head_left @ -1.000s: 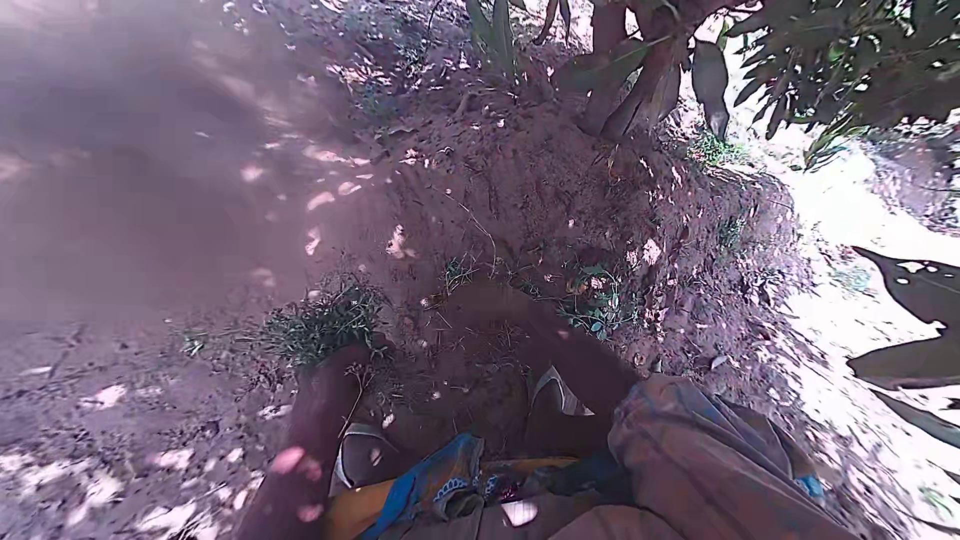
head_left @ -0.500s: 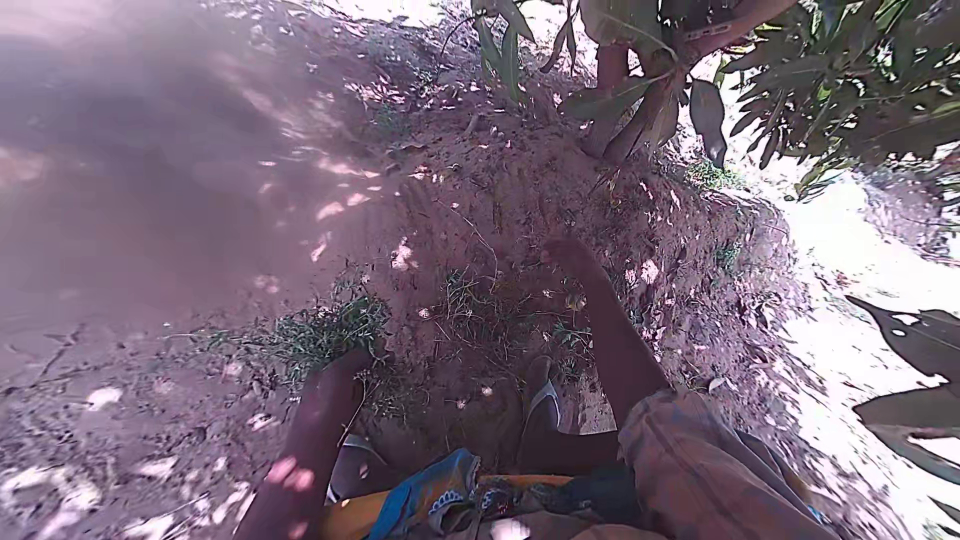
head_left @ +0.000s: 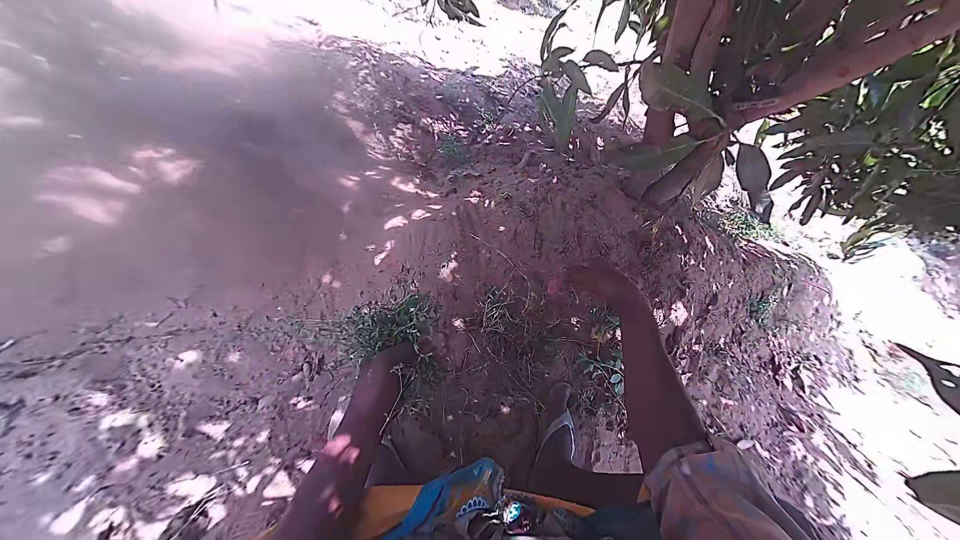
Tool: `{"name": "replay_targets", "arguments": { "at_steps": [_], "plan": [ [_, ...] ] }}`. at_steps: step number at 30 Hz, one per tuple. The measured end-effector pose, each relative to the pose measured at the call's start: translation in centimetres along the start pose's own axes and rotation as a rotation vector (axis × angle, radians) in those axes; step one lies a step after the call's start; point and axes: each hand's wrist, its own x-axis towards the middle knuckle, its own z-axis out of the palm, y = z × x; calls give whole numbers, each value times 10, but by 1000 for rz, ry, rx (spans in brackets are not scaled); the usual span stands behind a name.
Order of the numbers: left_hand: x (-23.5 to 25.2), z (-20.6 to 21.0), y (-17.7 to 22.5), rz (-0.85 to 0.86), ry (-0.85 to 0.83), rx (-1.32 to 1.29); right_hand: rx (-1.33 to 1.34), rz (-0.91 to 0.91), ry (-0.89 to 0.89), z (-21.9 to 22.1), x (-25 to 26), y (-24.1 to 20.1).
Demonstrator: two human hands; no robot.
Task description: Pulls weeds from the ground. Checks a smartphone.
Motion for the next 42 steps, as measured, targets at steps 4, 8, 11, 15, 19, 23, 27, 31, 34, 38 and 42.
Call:
{"name": "replay_targets", "arguments": {
  "at_steps": [4, 8, 11, 15, 19, 23, 27, 31, 34, 38, 42],
  "plan": [
    [-3, -5, 4, 63, -104, -183, 318, -196, -177, 32, 7, -6],
    [0, -7, 3, 121, -257, -339, 264, -227, -352, 72, 8, -20],
    [-16, -4, 13, 17, -163, -284, 166, -184, -422, 109, 1, -34],
    [-11, -13, 2, -10, -147, -162, -127, -102, -441, 134, -14, -48],
    [2, -15, -9, -44, -67, -192, -95, -110, -452, 106, 11, -24],
    [-10, -8, 8, 29, -12, -281, -324, 86, -110, 31, 36, 24],
    [-10, -4, 12, 6, 54, -232, -589, 325, -161, 13, 33, 71],
    [6, -7, -9, 35, 71, -122, -573, 309, -420, 72, 27, 92],
    [3, -1, -6, 2, 145, -71, -665, 317, -386, 108, 33, 100],
    [0, -7, -9, -1, 117, 38, -306, 233, 112, 74, 28, 91],
    [15, -8, -19, 9, 78, -99, 41, 238, 321, 22, 38, 70]
  ]
}}
